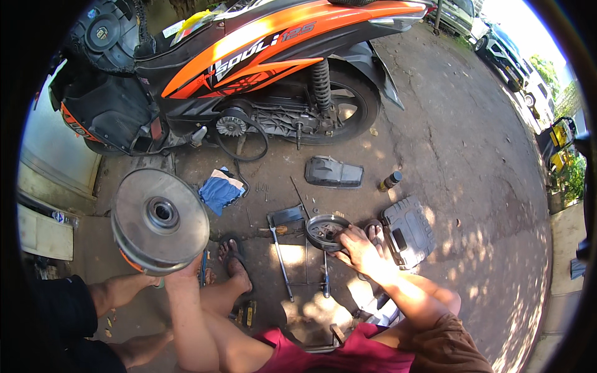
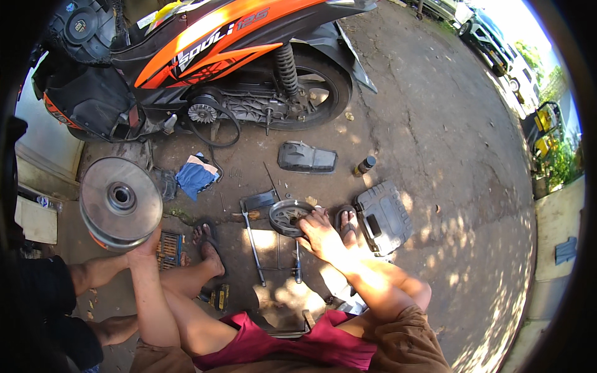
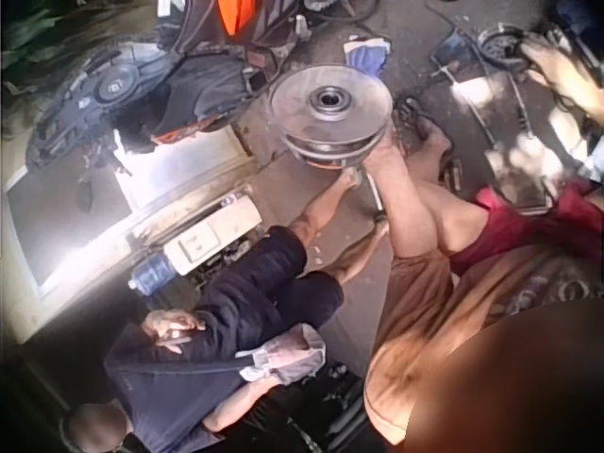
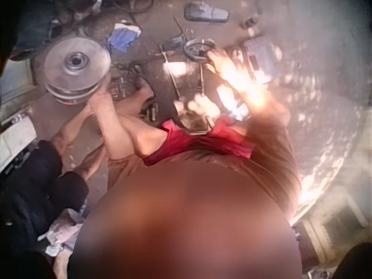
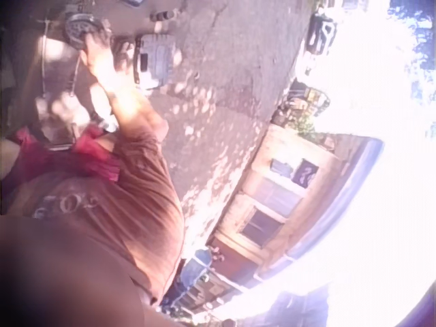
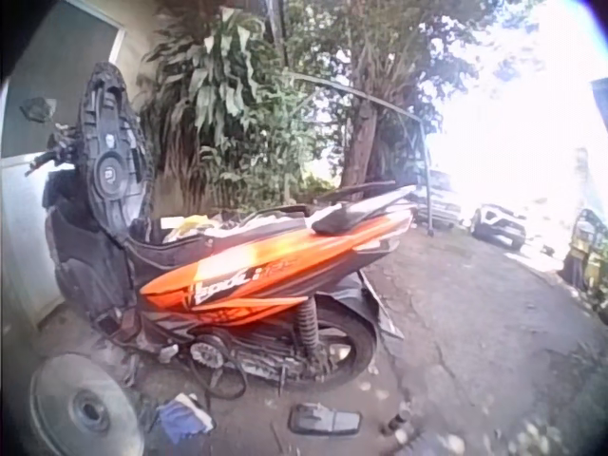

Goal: The person removes a drive belt from a motorcycle, inspects it, and then examines the variator pulley assembly. They separate the pulley components and place them on the ground.

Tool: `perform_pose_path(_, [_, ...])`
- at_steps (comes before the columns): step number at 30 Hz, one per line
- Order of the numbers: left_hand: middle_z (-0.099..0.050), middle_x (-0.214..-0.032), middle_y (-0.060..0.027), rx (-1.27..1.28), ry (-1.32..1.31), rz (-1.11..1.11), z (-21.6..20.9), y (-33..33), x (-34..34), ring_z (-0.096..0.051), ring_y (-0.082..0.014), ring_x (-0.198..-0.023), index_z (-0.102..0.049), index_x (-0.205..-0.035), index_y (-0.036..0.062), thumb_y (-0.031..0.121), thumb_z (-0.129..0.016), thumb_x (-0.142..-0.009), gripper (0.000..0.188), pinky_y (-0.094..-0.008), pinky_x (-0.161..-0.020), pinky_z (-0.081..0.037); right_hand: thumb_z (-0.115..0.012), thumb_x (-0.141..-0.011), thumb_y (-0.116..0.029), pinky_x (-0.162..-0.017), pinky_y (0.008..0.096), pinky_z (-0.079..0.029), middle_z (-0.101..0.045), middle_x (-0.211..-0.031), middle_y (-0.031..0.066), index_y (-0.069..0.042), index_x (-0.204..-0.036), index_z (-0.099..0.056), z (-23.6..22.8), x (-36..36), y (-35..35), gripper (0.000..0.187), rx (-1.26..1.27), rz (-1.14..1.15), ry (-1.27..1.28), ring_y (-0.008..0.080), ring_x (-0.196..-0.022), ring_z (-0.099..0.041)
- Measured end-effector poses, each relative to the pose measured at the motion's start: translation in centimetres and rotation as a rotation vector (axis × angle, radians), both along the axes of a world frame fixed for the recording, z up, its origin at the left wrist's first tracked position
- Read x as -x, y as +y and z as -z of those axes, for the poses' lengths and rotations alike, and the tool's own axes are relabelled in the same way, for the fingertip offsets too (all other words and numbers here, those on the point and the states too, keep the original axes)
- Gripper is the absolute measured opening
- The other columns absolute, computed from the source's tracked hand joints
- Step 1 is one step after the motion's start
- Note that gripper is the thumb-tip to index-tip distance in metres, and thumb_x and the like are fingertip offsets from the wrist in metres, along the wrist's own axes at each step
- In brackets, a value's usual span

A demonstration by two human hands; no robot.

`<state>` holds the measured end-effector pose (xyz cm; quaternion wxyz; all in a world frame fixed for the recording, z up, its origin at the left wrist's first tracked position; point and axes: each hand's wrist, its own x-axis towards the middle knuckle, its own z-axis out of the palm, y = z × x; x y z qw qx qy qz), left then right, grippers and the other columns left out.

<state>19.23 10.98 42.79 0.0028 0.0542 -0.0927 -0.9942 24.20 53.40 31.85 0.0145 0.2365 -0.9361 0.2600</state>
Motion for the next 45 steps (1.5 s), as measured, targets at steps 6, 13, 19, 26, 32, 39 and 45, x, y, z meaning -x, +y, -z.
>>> perform_pose_path(6, [-0.057, -0.141, -0.0093, 0.133, -0.092, -0.091, 1.1, -1.8, -2.7, -0.055, -0.0276, -0.129, -0.053, -0.139, 0.0060, 0.040, -0.051, -0.101, 0.051, -0.0481, -0.113, -0.041, -0.069, -0.084, -0.016, -0.098, 0.0508, -0.047, -0.054, -0.128, 0.0172, -0.006, -0.123, -0.057, 17.2, 2.5, 5.5, 0.042, -0.259, 0.309, -0.329, 0.0392, -0.121, -0.054])
perform_pose_path(13, [-0.060, -0.137, -0.0090, 0.084, -0.131, -0.077, 0.7, 0.3, -3.8, -0.059, -0.0268, -0.124, -0.055, -0.138, 0.0081, 0.044, -0.051, -0.100, 0.052, -0.0468, -0.107, -0.046, -0.055, -0.090, -0.020, -0.089, 0.0468, -0.048, -0.055, -0.117, 0.0164, -0.006, -0.120, -0.057, 26.7, 5.8, 7.5, 0.033, -0.539, 0.687, -0.251, 0.0341, -0.115, -0.054])
perform_pose_path(19, [-0.062, -0.133, -0.0088, 0.062, -0.058, -0.044, 0.2, 2.5, -3.2, -0.062, -0.0261, -0.119, -0.056, -0.137, 0.0098, 0.047, -0.051, -0.100, 0.053, -0.0457, -0.102, -0.050, -0.058, -0.092, -0.015, -0.110, 0.0441, -0.040, -0.045, -0.146, 0.0252, -0.006, -0.144, -0.046, 26.2, 1.4, 1.3, 0.054, -0.347, 0.603, -0.333, 0.0415, -0.132, -0.044])
perform_pose_path(26, [-0.064, -0.129, -0.0086, 0.046, 0.070, 0.001, -0.8, 5.5, -1.6, -0.065, -0.0254, -0.114, -0.057, -0.137, 0.0119, 0.051, -0.052, -0.099, 0.055, -0.0445, -0.097, -0.055, -0.064, -0.089, -0.024, -0.102, 0.0453, -0.044, -0.056, -0.122, 0.0223, -0.006, -0.124, -0.056, 24.9, -3.4, 3.4, 0.040, -0.539, 0.589, -0.564, 0.0405, -0.115, -0.054])
perform_pose_path(32, [-0.071, -0.111, -0.0088, 0.111, 0.028, 0.062, -2.9, 7.0, -0.8, -0.072, -0.0233, -0.096, -0.063, -0.124, 0.0095, 0.050, -0.047, -0.100, 0.049, -0.0396, -0.085, -0.061, -0.070, -0.087, -0.032, -0.096, 0.0462, -0.047, -0.064, -0.102, 0.0199, -0.005, -0.106, -0.065, 19.4, -4.7, 5.4, 0.033, -0.419, 0.623, -0.555, 0.0396, -0.100, -0.062])
perform_pose_path(39, [-0.072, -0.114, -0.0084, 0.038, 0.084, 0.222, -5.9, 9.7, -2.8, -0.072, -0.0236, -0.097, -0.065, -0.125, 0.0063, 0.048, -0.045, -0.101, 0.052, -0.0406, -0.083, -0.062, -0.074, -0.090, -0.019, -0.075, 0.0328, -0.052, -0.071, -0.087, 0.0105, -0.003, -0.089, -0.070, -3.2, -2.2, -4.7, 0.016, 0.600, 0.361, -0.140, 0.0179, -0.078, -0.066])
perform_pose_path(45, [-0.071, -0.097, -0.0049, 0.190, 0.010, 0.236, -6.4, 11.8, -5.6, -0.071, -0.0181, -0.085, -0.066, -0.108, 0.0105, 0.052, -0.047, -0.098, 0.047, -0.0344, -0.076, -0.060, -0.086, -0.080, -0.017, -0.101, 0.0403, -0.051, -0.053, -0.136, 0.0145, -0.005, -0.132, -0.047, -19.7, -7.7, -12.1, 0.066, 1.007, 0.147, -0.042, 0.0264, -0.129, -0.054])
